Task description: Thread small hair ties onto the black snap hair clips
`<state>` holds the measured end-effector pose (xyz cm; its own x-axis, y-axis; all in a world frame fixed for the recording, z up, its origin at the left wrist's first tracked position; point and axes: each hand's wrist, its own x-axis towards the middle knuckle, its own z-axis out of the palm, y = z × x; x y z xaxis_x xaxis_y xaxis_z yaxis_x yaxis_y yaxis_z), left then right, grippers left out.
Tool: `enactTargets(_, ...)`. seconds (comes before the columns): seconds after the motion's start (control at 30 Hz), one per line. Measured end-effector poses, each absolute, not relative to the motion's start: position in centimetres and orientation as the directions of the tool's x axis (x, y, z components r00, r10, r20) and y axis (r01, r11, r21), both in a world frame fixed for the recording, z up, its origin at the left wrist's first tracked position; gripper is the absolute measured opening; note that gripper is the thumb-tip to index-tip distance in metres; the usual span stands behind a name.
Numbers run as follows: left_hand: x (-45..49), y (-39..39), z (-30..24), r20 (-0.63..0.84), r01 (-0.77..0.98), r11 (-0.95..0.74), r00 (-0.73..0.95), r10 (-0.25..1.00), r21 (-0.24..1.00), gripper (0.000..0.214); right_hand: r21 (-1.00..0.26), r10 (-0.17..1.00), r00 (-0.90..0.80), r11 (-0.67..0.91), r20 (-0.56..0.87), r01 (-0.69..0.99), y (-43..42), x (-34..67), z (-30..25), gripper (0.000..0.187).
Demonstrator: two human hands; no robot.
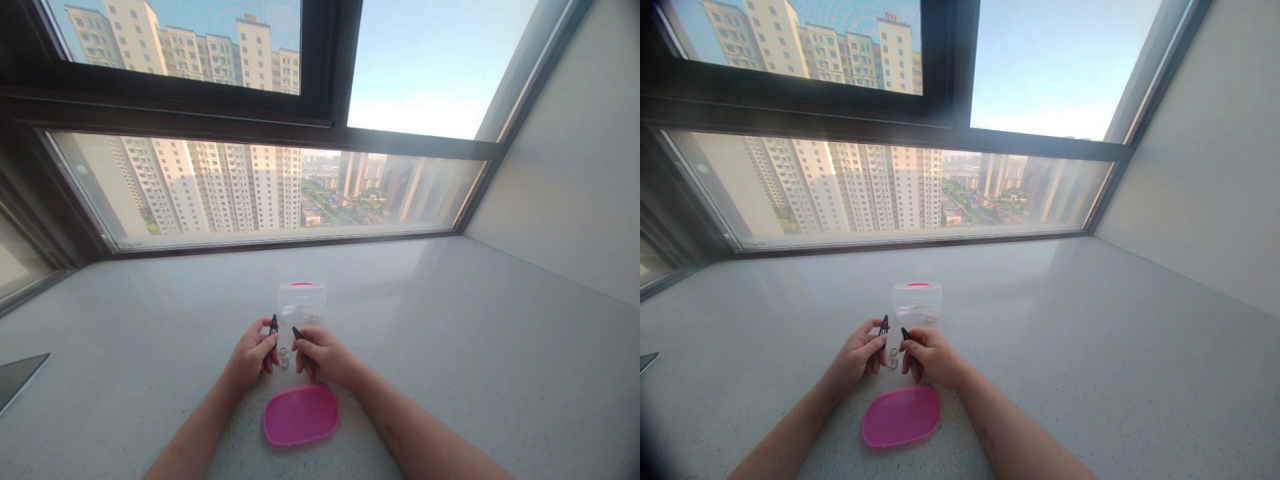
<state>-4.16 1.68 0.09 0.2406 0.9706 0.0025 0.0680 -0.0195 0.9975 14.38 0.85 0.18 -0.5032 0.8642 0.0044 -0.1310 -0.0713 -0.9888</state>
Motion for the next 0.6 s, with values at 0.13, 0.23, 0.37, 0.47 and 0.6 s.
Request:
enactTargets(0.13, -4.14, 1.67, 0.24, 0.007, 0.074, -0.026, 0.246, 0.969, 0.997, 0.029, -0.987, 0.867, -0.499, -0.079, 0.003, -0.143, 0.99, 14.34, 0.03, 0.034)
enactTargets(0.23, -4.13, 1.6, 0.3, 0.01, 0.081, -0.031, 0.254, 0.967, 0.996, 0.027, -0.988, 0.868, -0.496, -0.076, 0.002, -0.136, 0.92, 14.31, 0.13, 0.035)
enactTargets(0.37, -4.12, 1.64, 0.18, 0.007, 0.087, -0.029, 0.247, 0.969, 0.996, 0.026, -0.988, 0.871, -0.492, -0.073, 0.004, -0.137, 0.78, 14.3, 0.27, 0.036)
enactTargets(0.47, -4.16, 1.75, 0.03, 0.015, 0.086, -0.038, 0.254, 0.967, 0.996, 0.025, -0.987, 0.868, -0.496, -0.08, 0.0, -0.139, 0.78, 14.33, 0.2, 0.036)
enactTargets(0.6, -4.22, 1.83, -0.03, 0.017, 0.086, -0.04, 0.257, 0.966, 0.995, 0.025, -0.987, 0.868, -0.497, -0.079, -0.001, -0.138, 0.85, 14.36, 0.14, 0.036)
